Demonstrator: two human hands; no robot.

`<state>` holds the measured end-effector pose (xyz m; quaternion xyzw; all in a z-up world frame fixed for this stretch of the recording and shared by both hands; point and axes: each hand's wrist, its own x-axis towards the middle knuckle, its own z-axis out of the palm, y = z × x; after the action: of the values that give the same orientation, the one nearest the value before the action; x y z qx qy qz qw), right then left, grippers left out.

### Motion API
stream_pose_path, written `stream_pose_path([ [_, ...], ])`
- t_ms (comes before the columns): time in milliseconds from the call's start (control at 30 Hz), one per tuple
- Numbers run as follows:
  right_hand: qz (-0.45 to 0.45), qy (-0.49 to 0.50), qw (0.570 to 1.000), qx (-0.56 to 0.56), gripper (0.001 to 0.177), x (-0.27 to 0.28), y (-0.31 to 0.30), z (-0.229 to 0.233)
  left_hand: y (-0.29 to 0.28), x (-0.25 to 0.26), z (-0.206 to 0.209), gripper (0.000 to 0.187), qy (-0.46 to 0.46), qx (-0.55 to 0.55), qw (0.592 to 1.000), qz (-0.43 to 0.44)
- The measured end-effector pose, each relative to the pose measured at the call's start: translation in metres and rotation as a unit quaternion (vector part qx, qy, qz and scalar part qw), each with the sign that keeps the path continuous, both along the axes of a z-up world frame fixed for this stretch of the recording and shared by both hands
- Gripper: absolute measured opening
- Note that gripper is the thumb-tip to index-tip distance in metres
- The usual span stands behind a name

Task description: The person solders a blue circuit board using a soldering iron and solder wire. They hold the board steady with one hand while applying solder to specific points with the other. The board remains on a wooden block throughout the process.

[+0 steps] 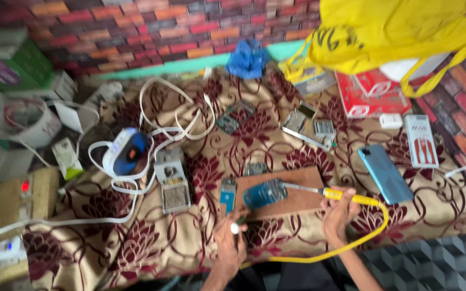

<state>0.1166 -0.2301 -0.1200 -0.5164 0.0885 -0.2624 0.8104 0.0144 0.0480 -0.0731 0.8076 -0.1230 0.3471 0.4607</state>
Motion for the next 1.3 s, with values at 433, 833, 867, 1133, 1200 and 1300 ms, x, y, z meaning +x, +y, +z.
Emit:
stream_pose_path([
  [433, 0.011, -0.015, 0.999, 0.044, 0.051, 0.001, -0.003, -0.023, -0.010, 0.007, -0.011, 0.014, -0.101, -0.022, 0.995, 0.017],
  [833, 0.004, 0.008, 0.999, -0.042, 0.051, -0.002, 0.001, -0.003, -0.009, 0.003, 0.009, 0.022, -0.024, 0.002, 0.998, 0.059],
  [867, 0.001, 0.015, 0.999, -0.041, 0.051, -0.004, 0.001, -0.006, -0.007, 0.000, 0.009, 0.026, -0.037, 0.003, 0.998, 0.046],
  [1133, -0.029, 0.032, 0.999, 0.028, 0.054, 0.006, -0.006, -0.018, -0.001, -0.001, 0.005, 0.022, -0.031, -0.004, 0.998, 0.059],
  [1200, -0.026, 0.010, 0.999, 0.019, 0.054, 0.007, -0.004, -0.018, -0.005, 0.000, 0.006, 0.022, -0.006, -0.020, 0.998, 0.064],
  [1300, -0.030, 0.015, 0.999, 0.009, 0.054, -0.002, -0.007, -0.016, -0.010, -0.001, 0.006, 0.022, 0.010, -0.025, 0.996, 0.082],
])
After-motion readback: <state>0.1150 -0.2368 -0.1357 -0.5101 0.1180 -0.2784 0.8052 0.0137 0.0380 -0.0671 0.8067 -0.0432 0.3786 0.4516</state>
